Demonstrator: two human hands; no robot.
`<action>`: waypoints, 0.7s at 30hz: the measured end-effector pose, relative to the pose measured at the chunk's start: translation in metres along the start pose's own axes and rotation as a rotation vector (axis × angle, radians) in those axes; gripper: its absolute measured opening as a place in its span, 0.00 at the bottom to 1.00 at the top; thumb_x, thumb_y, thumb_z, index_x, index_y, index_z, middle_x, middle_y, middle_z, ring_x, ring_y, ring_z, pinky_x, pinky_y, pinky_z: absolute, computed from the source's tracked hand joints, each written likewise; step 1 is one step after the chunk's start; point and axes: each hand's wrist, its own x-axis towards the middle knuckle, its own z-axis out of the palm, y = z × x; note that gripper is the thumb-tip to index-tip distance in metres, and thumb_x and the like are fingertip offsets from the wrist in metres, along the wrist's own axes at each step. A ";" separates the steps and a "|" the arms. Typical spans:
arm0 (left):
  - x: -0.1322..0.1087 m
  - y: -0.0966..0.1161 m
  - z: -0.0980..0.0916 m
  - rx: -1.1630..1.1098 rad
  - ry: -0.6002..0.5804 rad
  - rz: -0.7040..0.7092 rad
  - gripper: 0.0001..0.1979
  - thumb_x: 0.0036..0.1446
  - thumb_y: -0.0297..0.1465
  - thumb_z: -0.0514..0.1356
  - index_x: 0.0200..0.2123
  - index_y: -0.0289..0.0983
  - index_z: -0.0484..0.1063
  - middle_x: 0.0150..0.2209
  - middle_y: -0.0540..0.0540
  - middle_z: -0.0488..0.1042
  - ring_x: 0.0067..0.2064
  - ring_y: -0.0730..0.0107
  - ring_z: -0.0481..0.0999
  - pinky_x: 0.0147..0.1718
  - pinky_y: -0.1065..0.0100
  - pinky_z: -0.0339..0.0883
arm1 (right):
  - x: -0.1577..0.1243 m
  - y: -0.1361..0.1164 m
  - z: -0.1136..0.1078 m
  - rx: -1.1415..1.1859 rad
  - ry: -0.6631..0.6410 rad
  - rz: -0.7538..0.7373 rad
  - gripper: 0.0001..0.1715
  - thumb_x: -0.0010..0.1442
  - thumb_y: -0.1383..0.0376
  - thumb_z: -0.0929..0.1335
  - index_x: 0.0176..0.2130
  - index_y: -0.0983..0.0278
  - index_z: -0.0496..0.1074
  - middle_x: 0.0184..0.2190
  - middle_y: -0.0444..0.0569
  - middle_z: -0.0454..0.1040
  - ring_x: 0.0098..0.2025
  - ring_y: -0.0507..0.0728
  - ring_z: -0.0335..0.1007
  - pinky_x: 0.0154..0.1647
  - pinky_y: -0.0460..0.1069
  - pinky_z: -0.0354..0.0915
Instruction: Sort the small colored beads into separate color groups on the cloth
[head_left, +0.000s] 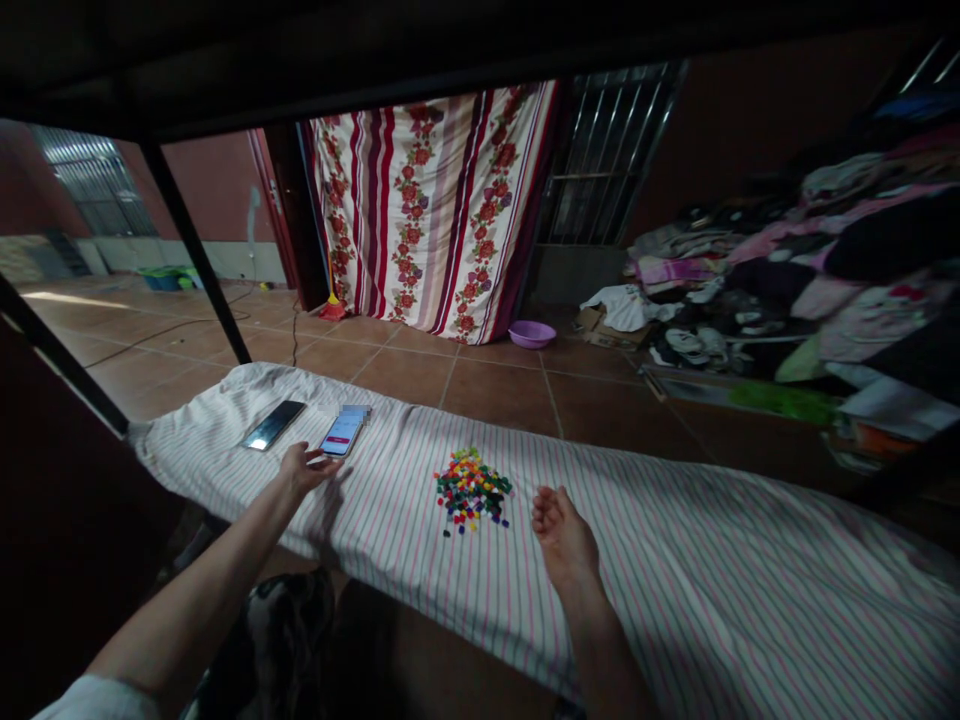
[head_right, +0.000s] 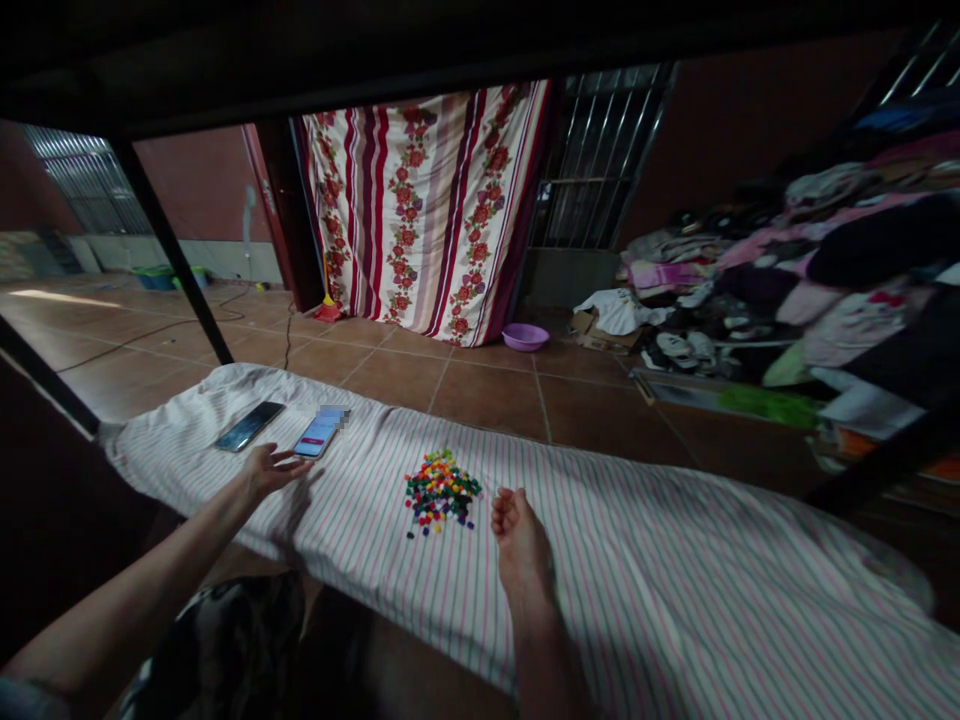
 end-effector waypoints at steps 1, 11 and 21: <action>-0.010 -0.011 0.007 0.047 0.003 0.065 0.22 0.63 0.29 0.43 0.59 0.35 0.59 0.47 0.34 0.73 0.37 0.60 0.79 0.33 0.54 0.77 | -0.001 0.002 0.001 0.000 -0.010 0.003 0.14 0.56 0.56 0.71 0.28 0.63 0.70 0.20 0.42 0.71 0.19 0.49 0.66 0.18 0.42 0.60; -0.103 -0.182 0.084 1.045 -0.650 1.010 0.21 0.63 0.40 0.50 0.52 0.41 0.74 0.67 0.43 0.60 0.69 0.58 0.56 0.68 0.51 0.48 | -0.070 0.037 0.044 0.000 -0.647 0.126 0.35 0.57 0.34 0.62 0.49 0.54 0.74 0.53 0.48 0.75 0.54 0.59 0.71 0.50 0.55 0.70; -0.075 -0.201 0.081 0.922 -0.608 1.097 0.21 0.65 0.39 0.46 0.52 0.38 0.71 0.60 0.40 0.69 0.62 0.62 0.66 0.64 0.54 0.57 | -0.062 0.016 0.031 -0.151 -0.766 0.037 0.39 0.55 0.32 0.62 0.36 0.62 0.79 0.46 0.55 0.78 0.51 0.64 0.71 0.48 0.57 0.68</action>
